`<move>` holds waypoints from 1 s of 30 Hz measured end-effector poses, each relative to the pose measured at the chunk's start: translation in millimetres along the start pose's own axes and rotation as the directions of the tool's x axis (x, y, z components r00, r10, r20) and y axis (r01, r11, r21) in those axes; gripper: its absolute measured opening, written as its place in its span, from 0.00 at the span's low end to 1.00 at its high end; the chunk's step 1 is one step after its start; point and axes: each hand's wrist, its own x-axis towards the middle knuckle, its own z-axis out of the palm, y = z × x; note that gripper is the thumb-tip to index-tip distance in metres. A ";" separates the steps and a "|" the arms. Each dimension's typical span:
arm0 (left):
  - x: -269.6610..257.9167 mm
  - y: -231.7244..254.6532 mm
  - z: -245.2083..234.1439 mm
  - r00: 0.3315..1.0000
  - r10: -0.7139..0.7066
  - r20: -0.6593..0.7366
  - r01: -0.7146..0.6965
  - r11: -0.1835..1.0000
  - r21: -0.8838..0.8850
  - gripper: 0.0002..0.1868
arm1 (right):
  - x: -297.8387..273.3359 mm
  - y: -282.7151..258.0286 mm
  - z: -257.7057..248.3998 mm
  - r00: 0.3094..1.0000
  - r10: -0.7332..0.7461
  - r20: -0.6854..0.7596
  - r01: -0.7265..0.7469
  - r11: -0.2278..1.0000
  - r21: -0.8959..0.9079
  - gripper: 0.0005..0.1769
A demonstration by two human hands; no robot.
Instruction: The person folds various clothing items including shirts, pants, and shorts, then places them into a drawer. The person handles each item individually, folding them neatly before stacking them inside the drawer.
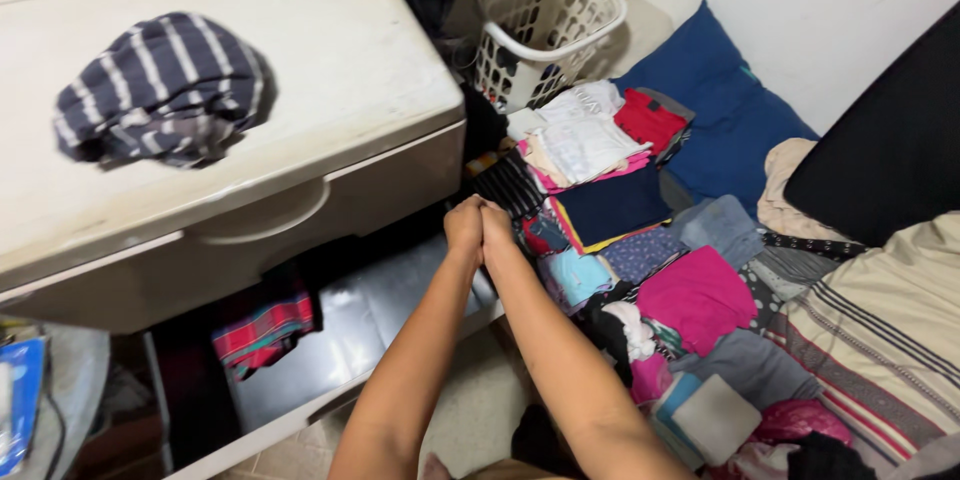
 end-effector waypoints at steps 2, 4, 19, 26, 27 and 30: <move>-2.4 -3.3 26.2 0.998 -0.020 0.053 0.022 0.999 -0.042 0.15 | 12.5 -13.8 -19.4 0.999 0.009 -0.033 -0.008 0.999 0.041 0.11; -0.5 -9.9 51.6 0.999 -0.010 0.046 0.009 1.000 0.022 0.15 | 25.9 -25.5 -38.4 1.000 -0.007 0.005 0.007 0.994 0.107 0.12; 82.6 -132.7 244.9 0.990 -0.095 0.105 0.051 0.932 0.360 0.20 | 156.8 -77.0 -215.9 0.977 0.130 -0.170 -0.076 0.954 0.291 0.08; 113.2 -190.5 342.3 0.975 -0.200 0.092 0.164 0.939 0.301 0.22 | 232.4 -93.0 -310.7 0.958 0.153 -0.243 -0.073 0.948 0.310 0.10; 117.5 -199.1 355.9 0.979 -0.172 0.109 0.124 0.928 0.350 0.22 | 244.6 -95.2 -325.0 0.954 0.150 -0.259 -0.065 0.948 0.311 0.10; 135.5 -225.9 392.4 0.981 -0.099 0.166 -0.006 0.841 0.542 0.25 | 279.6 -99.8 -367.0 0.948 0.123 -0.294 -0.022 0.945 0.325 0.10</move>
